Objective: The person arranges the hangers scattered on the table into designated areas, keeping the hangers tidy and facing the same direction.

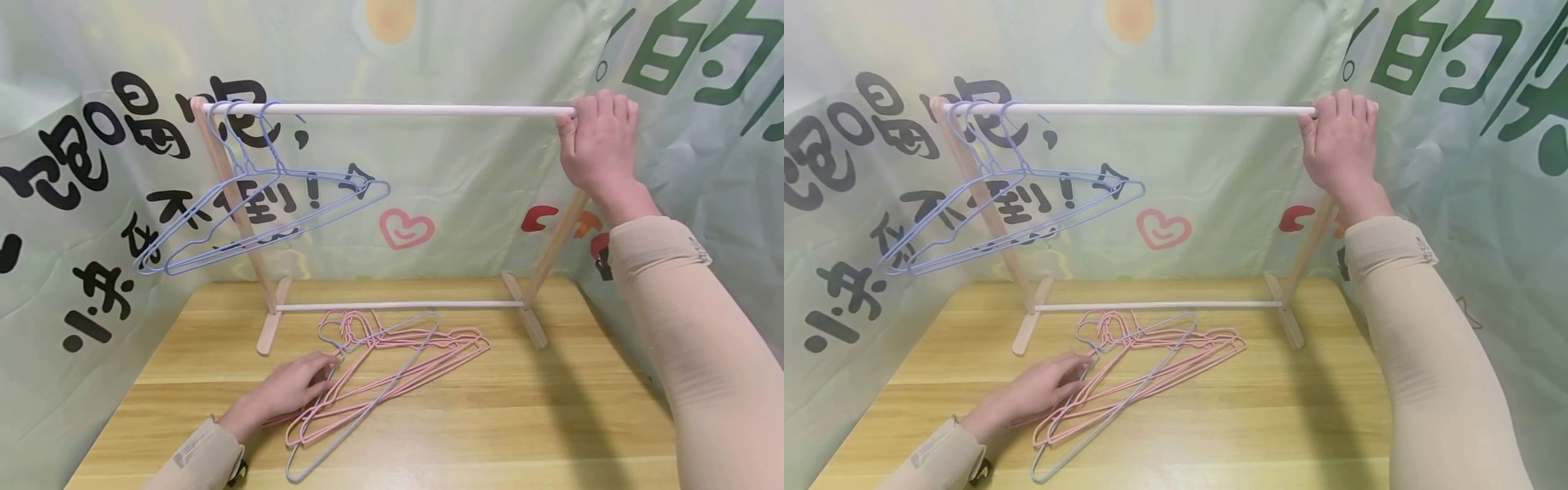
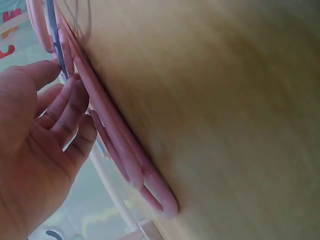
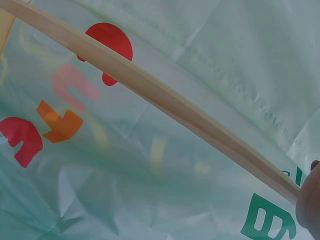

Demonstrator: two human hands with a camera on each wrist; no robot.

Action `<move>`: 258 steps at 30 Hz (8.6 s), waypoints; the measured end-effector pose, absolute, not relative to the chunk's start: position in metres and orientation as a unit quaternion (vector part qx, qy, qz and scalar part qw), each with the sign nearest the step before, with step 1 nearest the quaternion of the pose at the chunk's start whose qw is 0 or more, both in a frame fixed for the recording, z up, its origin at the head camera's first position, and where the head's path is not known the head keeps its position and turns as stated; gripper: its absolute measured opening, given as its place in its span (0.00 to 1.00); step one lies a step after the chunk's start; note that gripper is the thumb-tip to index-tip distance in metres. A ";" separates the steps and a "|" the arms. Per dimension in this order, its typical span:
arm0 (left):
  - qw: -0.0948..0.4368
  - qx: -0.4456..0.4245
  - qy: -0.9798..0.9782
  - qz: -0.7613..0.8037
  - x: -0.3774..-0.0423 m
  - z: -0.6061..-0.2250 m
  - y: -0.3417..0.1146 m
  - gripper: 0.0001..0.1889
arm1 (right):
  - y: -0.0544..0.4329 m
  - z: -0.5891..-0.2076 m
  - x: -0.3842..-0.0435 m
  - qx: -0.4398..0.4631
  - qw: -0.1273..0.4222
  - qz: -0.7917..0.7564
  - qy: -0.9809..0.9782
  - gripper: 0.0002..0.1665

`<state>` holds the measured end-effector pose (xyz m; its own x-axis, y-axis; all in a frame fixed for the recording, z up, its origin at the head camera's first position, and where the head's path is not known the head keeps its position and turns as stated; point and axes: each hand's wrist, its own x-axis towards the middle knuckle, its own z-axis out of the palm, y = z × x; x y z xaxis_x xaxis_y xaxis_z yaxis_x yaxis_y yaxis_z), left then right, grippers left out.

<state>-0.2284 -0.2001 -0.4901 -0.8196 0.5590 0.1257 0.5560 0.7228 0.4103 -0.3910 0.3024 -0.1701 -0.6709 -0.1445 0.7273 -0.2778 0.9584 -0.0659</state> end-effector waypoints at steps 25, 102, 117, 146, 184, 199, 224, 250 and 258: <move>-0.005 0.252 0.929 0.272 -0.226 -0.490 -0.212 0.23 | 0.305 -0.171 -0.394 0.116 0.390 0.089 -0.909 0.34; -0.393 0.401 0.786 0.259 -0.242 -0.350 -0.224 0.20 | 0.306 -0.173 -0.395 0.110 0.384 0.083 -0.913 0.32; -0.458 0.396 0.767 0.211 -0.268 -0.254 -0.224 0.16 | 0.305 -0.173 -0.393 0.116 0.393 0.086 -0.908 0.33; -0.390 0.295 0.850 0.195 -0.307 -0.226 -0.242 0.18 | 0.304 -0.174 -0.395 0.109 0.378 0.083 -0.915 0.30; -0.349 0.234 0.899 0.125 -0.307 -0.236 -0.252 0.17 | 0.302 -0.175 -0.395 0.113 0.389 0.085 -0.910 0.31; -0.544 0.185 0.808 0.132 -0.313 -0.173 -0.272 0.17 | 0.302 -0.175 -0.396 0.109 0.375 0.085 -0.917 0.31; -0.370 0.137 0.918 0.046 -0.377 -0.156 -0.275 0.28 | 0.304 -0.170 -0.391 0.101 0.381 0.119 -0.911 0.31; -0.398 0.140 0.903 0.079 -0.375 -0.160 -0.269 0.29 | 0.235 -0.326 -0.321 0.285 0.314 0.302 -0.854 0.32; -0.405 0.133 0.901 0.079 -0.376 -0.162 -0.267 0.29 | 0.218 -0.394 -0.317 0.275 0.178 0.307 -0.893 0.29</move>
